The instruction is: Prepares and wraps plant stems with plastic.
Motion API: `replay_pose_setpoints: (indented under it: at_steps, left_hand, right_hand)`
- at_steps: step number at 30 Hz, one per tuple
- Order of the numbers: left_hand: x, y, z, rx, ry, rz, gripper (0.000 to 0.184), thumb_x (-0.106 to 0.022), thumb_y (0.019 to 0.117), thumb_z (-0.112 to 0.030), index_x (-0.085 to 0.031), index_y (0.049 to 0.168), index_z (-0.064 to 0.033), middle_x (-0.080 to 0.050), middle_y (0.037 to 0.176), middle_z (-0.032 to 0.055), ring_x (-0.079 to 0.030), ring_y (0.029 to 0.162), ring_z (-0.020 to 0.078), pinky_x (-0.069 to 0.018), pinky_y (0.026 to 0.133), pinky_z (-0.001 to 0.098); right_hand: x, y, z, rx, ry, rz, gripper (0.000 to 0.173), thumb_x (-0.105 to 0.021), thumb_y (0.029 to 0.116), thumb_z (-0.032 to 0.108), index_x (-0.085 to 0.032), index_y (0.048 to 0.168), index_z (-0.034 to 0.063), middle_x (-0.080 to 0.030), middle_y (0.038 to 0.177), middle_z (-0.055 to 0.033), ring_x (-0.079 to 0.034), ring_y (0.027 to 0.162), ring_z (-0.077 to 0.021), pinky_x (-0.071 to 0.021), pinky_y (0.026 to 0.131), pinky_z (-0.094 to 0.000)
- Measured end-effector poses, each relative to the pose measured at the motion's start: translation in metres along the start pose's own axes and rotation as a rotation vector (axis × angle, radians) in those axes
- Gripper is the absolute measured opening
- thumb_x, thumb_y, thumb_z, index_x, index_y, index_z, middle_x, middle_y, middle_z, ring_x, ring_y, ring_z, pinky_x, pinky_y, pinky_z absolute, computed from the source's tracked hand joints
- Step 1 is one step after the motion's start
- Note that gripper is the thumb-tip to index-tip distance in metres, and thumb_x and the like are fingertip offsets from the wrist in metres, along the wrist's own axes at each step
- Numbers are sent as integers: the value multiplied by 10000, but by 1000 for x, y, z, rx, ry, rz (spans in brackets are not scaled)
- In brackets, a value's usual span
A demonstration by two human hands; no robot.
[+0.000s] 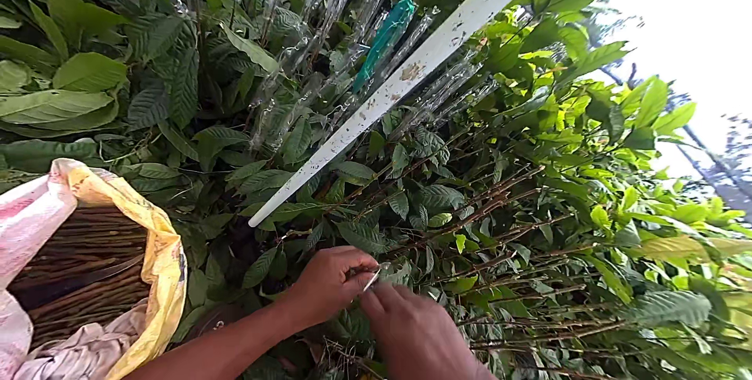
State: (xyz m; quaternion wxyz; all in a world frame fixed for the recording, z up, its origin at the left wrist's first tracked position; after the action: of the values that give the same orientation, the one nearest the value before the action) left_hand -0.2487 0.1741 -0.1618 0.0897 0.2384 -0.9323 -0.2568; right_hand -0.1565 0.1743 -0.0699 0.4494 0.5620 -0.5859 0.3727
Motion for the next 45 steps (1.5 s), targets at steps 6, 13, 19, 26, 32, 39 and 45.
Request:
replay_pose_setpoints:
  at_steps: [6, 13, 19, 26, 32, 39, 45]
  left_hand:
    - [13, 1, 9, 137, -169, -74, 189, -690, 977, -238, -751, 1018, -65, -705, 920, -4, -631, 662, 10, -555, 585, 181]
    - [5, 4, 1, 10, -15, -117, 173, -685, 933, -210, -737, 969, -49, -703, 885, 16, -628, 772, 17, -525, 713, 185]
    - [16, -2, 9, -28, -216, -149, 249, -698, 971, -185, -721, 1163, -29, -705, 928, 5, -611, 689, -11, -527, 593, 144]
    - [16, -4, 7, -6, -134, -184, 207, -639, 1010, -228, -719, 1043, -40, -621, 907, 5, -577, 732, -15, -505, 638, 126]
    - [14, -4, 12, 134, -283, -113, 181, -679, 987, -239, -732, 1015, -68, -605, 902, -33, -565, 676, -30, -492, 585, 107]
    - [23, -7, 9, 81, -301, -103, 201, -653, 978, -77, -635, 1170, -22, -677, 1006, 23, -672, 721, 56, -603, 625, 210]
    - [19, 1, 3, 179, -198, -37, 160, -680, 967, -106, -669, 1097, -15, -702, 980, 30, -691, 720, 55, -614, 651, 213]
  right_hand:
    - [-23, 14, -37, 4, 163, 126, 133, -607, 953, 66, -738, 953, 43, -717, 922, -137, -724, 834, -344, -602, 675, -542]
    - [10, 35, -9, 83, 403, 46, 128, -638, 968, 116, -763, 971, 88, -717, 924, -83, -719, 802, -241, -617, 679, -463]
    - [-56, 19, -90, -504, 1224, 197, 144, -670, 973, 197, -750, 969, 78, -670, 863, 35, -604, 731, -33, -516, 671, -215]
    - [-50, 8, -68, -567, 1054, -100, 142, -671, 953, 170, -694, 1048, 67, -676, 872, 3, -639, 735, -67, -543, 664, -226]
    - [-25, 3, -40, -50, 218, -422, 179, -662, 960, 262, -722, 1039, 113, -706, 938, -40, -680, 859, -185, -553, 740, -364]
    - [-38, -17, -65, -273, 383, -86, 184, -591, 943, 172, -718, 861, 68, -672, 806, -56, -665, 675, -189, -576, 595, -410]
    - [-3, -26, -2, 42, 910, 106, 209, -595, 1011, 163, -719, 931, 14, -662, 840, -86, -632, 745, -129, -543, 664, -278]
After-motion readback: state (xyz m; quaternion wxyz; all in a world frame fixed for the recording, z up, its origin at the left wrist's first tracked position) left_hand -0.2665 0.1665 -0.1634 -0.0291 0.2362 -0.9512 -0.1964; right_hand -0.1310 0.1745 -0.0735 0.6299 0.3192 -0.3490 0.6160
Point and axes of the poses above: each hand's wrist, its own y-axis towards the middle knuckle, its own x-axis out of the back of the hand, z = x × y, the point moved 8 cm from there along y, towards the middle knuckle
